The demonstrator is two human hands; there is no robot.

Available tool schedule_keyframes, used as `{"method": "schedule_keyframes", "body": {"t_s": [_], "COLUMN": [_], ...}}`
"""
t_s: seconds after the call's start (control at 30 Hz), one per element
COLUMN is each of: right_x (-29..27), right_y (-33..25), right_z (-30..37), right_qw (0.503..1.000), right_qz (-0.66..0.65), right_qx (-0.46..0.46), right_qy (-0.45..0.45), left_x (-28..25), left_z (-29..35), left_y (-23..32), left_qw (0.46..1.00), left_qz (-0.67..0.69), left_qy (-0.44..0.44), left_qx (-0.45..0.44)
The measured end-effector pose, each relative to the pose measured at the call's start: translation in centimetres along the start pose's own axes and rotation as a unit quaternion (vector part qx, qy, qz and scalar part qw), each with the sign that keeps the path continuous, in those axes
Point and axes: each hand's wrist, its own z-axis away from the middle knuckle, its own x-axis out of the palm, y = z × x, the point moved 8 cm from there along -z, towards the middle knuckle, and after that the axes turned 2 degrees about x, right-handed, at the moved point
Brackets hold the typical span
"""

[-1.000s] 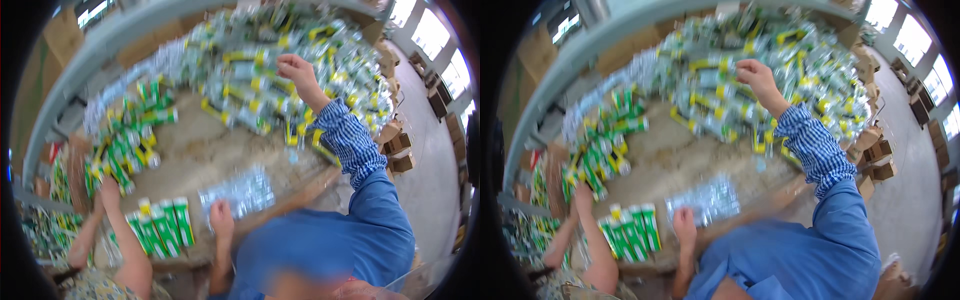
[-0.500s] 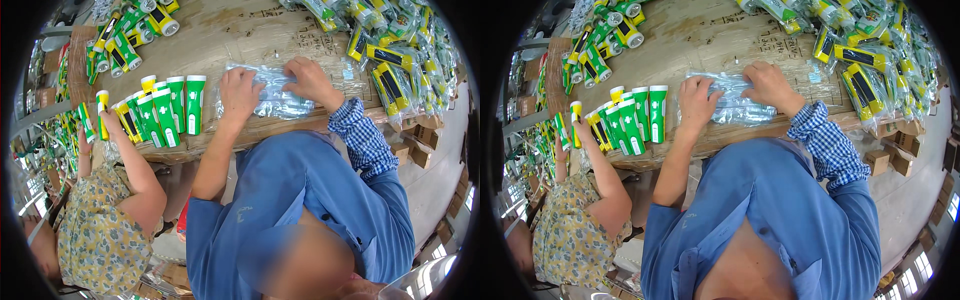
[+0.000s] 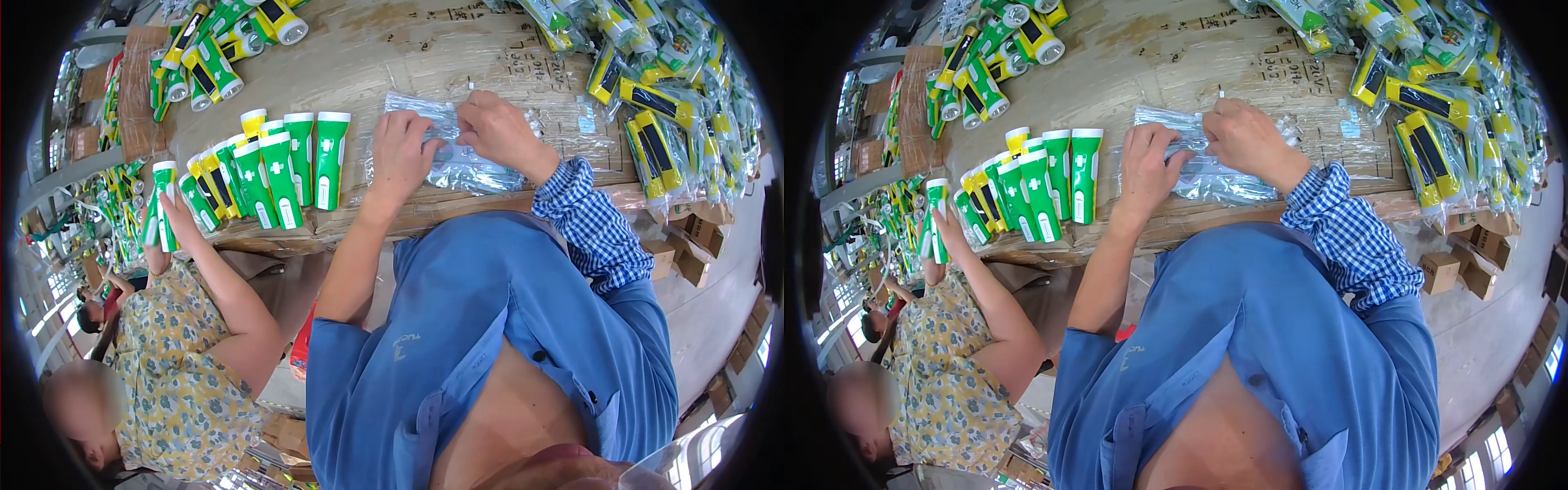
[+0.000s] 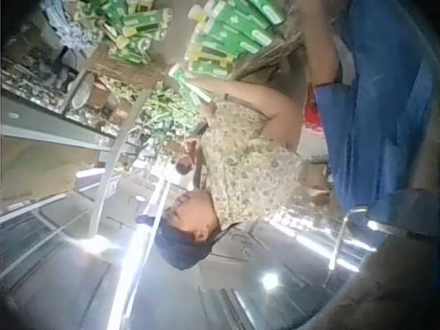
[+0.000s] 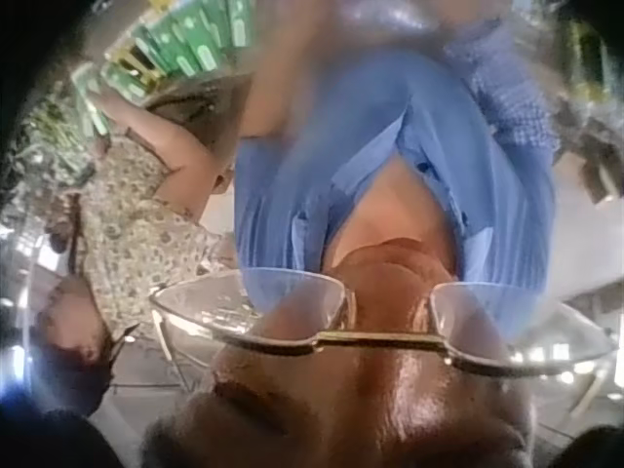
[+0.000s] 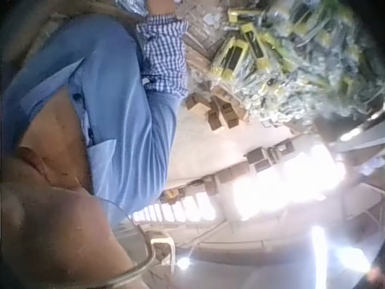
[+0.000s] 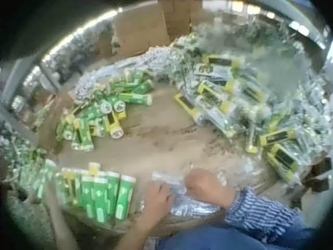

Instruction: Packaging solar-powered flashlights into plastic bags.

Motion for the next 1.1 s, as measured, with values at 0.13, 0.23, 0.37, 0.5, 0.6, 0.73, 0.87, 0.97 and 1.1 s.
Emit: {"method": "schedule_keyframes", "body": {"t_s": [0.13,0.23,0.37,0.5,0.6,0.73,0.87,0.97,1.1], "right_x": [0.0,0.3,0.5,1.3,1.8,2.3,2.7,2.9,2.7], "right_y": [-0.7,-0.5,-1.0,-1.4,-1.3,0.3,0.7,1.0,1.1], "right_z": [-0.1,-0.4,-0.8,-0.7,-1.1,-1.5,-1.9,-2.1,-1.8], "right_qw": [1.0,0.999,0.999,1.0,0.999,0.991,0.989,0.983,0.987], "right_qz": [0.002,0.0,0.036,0.021,-0.049,-0.09,-0.073,-0.103,-0.089], "right_qx": [0.02,0.041,0.024,-0.02,0.012,0.089,0.115,0.134,0.122], "right_qy": [0.0,-0.009,-0.029,-0.003,0.001,-0.046,-0.051,-0.066,-0.049], "left_x": [0.3,0.3,0.3,0.1,0.4,-1.3,-3.8,-2.0,0.1], "left_z": [0.1,0.1,0.2,0.1,0.1,0.3,0.6,0.1,-0.5], "left_y": [-0.3,-0.6,-0.6,-0.3,-0.5,-1.9,-2.3,-0.2,0.6], "left_qw": [1.0,1.0,0.999,1.0,1.0,0.996,0.989,0.996,0.997], "left_qz": [-0.007,-0.007,-0.015,0.009,0.006,-0.073,-0.131,-0.02,0.02], "left_qy": [0.016,0.013,0.002,0.022,0.029,0.039,0.072,0.065,0.036], "left_qx": [0.0,-0.014,-0.032,-0.017,0.009,0.016,-0.006,0.049,0.06]}}
